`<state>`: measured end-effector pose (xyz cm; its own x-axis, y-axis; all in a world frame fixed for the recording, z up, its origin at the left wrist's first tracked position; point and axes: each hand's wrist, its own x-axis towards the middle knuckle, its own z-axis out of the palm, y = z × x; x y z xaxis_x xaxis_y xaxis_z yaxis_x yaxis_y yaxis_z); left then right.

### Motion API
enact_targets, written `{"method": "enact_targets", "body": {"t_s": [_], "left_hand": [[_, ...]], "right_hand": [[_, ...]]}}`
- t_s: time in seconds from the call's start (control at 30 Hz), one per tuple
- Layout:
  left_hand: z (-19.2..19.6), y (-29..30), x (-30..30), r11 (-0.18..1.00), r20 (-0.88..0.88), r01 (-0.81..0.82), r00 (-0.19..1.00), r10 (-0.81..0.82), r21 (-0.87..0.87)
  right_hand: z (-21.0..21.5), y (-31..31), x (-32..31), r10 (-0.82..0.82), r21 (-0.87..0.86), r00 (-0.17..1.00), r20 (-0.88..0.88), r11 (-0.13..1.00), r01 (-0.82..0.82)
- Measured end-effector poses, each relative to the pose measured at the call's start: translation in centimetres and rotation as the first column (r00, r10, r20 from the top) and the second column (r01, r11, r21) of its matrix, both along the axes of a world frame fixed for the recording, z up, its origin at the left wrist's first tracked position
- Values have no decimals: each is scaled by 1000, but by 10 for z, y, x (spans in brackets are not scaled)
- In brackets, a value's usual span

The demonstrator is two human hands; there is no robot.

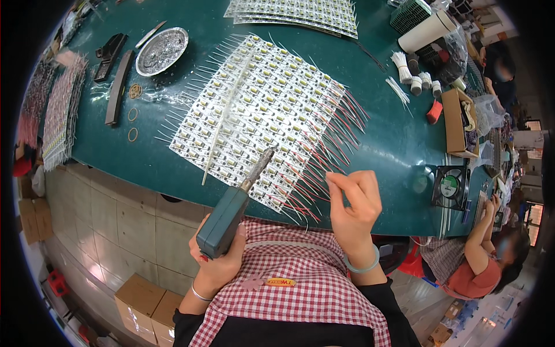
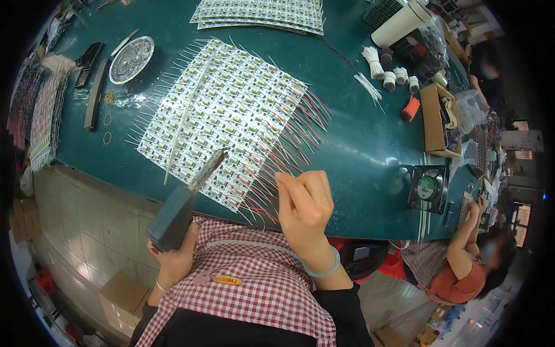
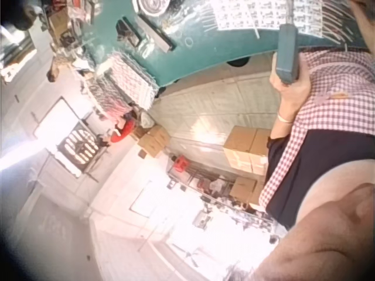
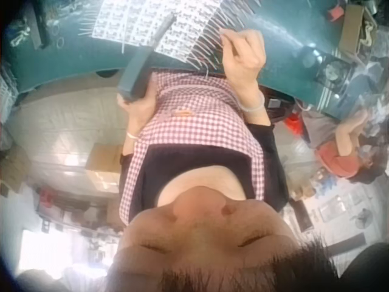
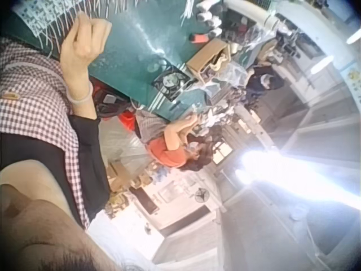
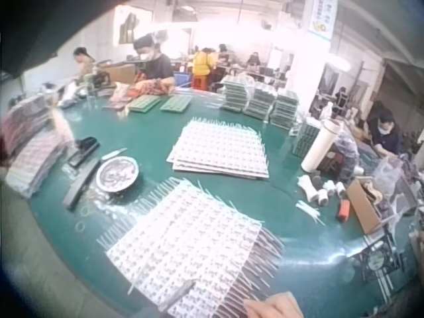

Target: The person uses a soldering iron to attach wires to a grid of LED modules on a green workbench. They repeatedly pick up wires, position them on the LED contacts, and apply the soldering iron to secure the connections. The person also uses a wooden stick to adjust the wires on the board.

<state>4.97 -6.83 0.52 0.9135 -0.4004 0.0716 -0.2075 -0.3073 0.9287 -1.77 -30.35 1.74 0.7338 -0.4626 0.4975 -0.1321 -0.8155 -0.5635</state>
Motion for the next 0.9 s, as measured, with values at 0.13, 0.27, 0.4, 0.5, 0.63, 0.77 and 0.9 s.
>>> {"method": "enact_targets", "body": {"t_s": [0.13, 0.27, 0.4, 0.5, 0.63, 0.77, 0.9], "left_hand": [[1, 0, -1, 999, 7, -29, 1000, 29, -14], [2, 8, -6, 999, 8, -33, 999, 33, 13], [6, 10, -4, 998, 27, 32, 999, -34, 56], [6, 10, -3, 997, -26, 39, 999, -38, 63], [9, 9, -2, 994, 13, 70, 997, -71, 85], [5, 11, -4, 988, 19, 95, 995, -98, 125], [4, 9, -2, 989, 8, 108, 994, -109, 101]], "right_hand": [[6, 8, 13, 75, 46, 994, 79, 996, -78], [-25, 17, 29, 139, 75, 990, 34, 987, -141], [-45, 19, 31, 130, 70, 992, -5, 989, -129], [-48, 21, 32, 137, 50, 990, -22, 989, -136], [-48, 20, 31, 141, 41, 990, -32, 989, -139], [-48, 19, 31, 144, 36, 989, -38, 989, -143], [-48, 20, 31, 143, 40, 989, -43, 989, -142]]}}
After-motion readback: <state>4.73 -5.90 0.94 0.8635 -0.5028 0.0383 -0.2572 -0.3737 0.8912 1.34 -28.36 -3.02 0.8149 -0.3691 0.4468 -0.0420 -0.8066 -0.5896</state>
